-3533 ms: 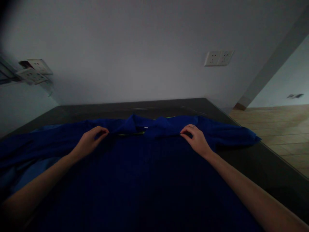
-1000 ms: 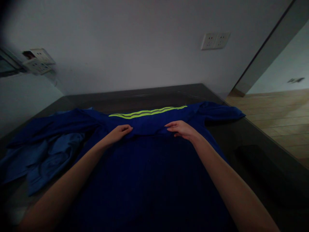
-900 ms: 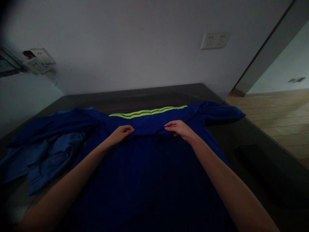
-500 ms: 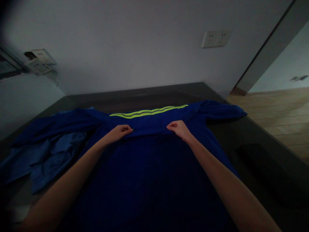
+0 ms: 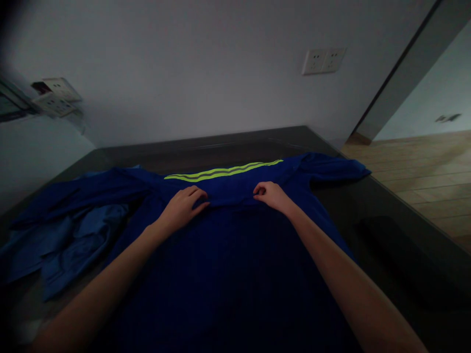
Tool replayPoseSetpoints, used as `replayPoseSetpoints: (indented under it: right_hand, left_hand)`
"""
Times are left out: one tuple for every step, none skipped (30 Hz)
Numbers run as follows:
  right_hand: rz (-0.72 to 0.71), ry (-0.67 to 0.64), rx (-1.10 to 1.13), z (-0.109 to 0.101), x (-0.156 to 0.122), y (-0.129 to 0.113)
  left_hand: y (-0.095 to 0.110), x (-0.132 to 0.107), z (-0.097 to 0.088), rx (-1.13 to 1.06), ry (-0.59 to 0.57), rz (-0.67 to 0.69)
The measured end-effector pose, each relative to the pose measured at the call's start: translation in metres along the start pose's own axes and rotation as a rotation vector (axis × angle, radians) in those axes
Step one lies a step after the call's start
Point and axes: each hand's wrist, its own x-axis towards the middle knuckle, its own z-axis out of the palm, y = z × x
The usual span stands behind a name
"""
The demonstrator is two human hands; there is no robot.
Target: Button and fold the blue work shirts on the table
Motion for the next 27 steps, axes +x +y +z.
replayPoseSetpoints:
  right_hand:
    - [0.004,-0.031,0.002,-0.004,-0.001,-0.001]
    - [0.023,-0.060,0.014,-0.009,-0.002,-0.002]
    - [0.055,-0.087,0.034,-0.012,-0.004,-0.004]
    - [0.097,-0.115,0.055,-0.016,-0.007,-0.006]
    - [0.143,-0.145,0.077,-0.018,-0.010,-0.009]
    - [0.188,-0.183,0.099,-0.020,-0.013,-0.012]
    - [0.228,-0.227,0.121,-0.021,-0.016,-0.015]
    - [0.262,-0.270,0.141,-0.021,-0.018,-0.018]
    - [0.285,-0.306,0.157,-0.021,-0.020,-0.021]
    - [0.295,-0.329,0.169,-0.021,-0.020,-0.022]
    - [0.296,-0.335,0.179,-0.021,-0.021,-0.023]
    - [0.290,-0.326,0.187,-0.021,-0.020,-0.023]
    - [0.278,-0.306,0.198,-0.022,-0.019,-0.023]
    - [0.262,-0.282,0.211,-0.024,-0.018,-0.022]
    - [0.246,-0.253,0.226,-0.026,-0.018,-0.022]
    - [0.234,-0.223,0.237,-0.028,-0.017,-0.022]
    - [0.220,-0.194,0.239,-0.031,-0.017,-0.022]
    - [0.204,-0.171,0.232,-0.033,-0.018,-0.022]
    - [0.193,-0.153,0.208,-0.035,-0.019,-0.023]
    - [0.184,-0.143,0.167,-0.036,-0.020,-0.025]
    - [0.181,-0.140,0.110,-0.036,-0.022,-0.026]
    - [0.186,-0.143,0.045,-0.035,-0.024,-0.028]
    - [0.199,-0.154,-0.016,-0.033,-0.025,-0.030]
    - [0.215,-0.169,-0.063,-0.031,-0.026,-0.032]
    - [0.230,-0.183,-0.088,-0.028,-0.027,-0.033]
    - [0.242,-0.191,-0.087,-0.025,-0.027,-0.034]
    - [0.252,-0.188,-0.066,-0.022,-0.026,-0.034]
  left_hand:
    - [0.003,0.000,0.001,0.007,0.006,0.038]
    - [0.006,-0.001,0.003,0.023,0.012,0.061]
    - [0.008,-0.001,0.005,0.045,0.018,0.070]
    - [0.009,-0.002,0.008,0.067,0.024,0.067]
    - [0.009,-0.003,0.012,0.081,0.029,0.061]
    - [0.008,-0.004,0.015,0.087,0.030,0.055]
    - [0.007,-0.005,0.017,0.083,0.032,0.050]
    - [0.005,-0.006,0.019,0.067,0.038,0.044]
    - [0.002,-0.006,0.020,0.041,0.050,0.037]
    - [0.000,-0.007,0.020,0.008,0.068,0.027]
    - [-0.003,-0.007,0.019,-0.031,0.093,0.012]
    - [-0.005,-0.007,0.018,-0.071,0.126,-0.009]
    - [-0.007,-0.007,0.016,-0.110,0.158,-0.032]
    - [-0.009,-0.006,0.013,-0.148,0.185,-0.056]
    - [-0.011,-0.005,0.012,-0.184,0.207,-0.083]
    - [-0.013,-0.005,0.010,-0.217,0.224,-0.108]
    - [-0.015,-0.004,0.009,-0.248,0.236,-0.130]
    - [-0.016,-0.003,0.008,-0.275,0.242,-0.145]
    - [-0.017,-0.003,0.008,-0.297,0.245,-0.156]
    - [-0.018,-0.002,0.008,-0.311,0.249,-0.161]
    - [-0.018,-0.002,0.009,-0.319,0.253,-0.163]
    - [-0.018,-0.002,0.010,-0.323,0.254,-0.162]
    - [-0.018,-0.002,0.010,-0.322,0.254,-0.163]
    - [-0.018,-0.002,0.011,-0.316,0.253,-0.166]
    - [-0.018,-0.002,0.011,-0.306,0.251,-0.170]
    - [-0.017,-0.002,0.011,-0.292,0.248,-0.176]
    - [-0.017,-0.002,0.011,-0.277,0.242,-0.181]
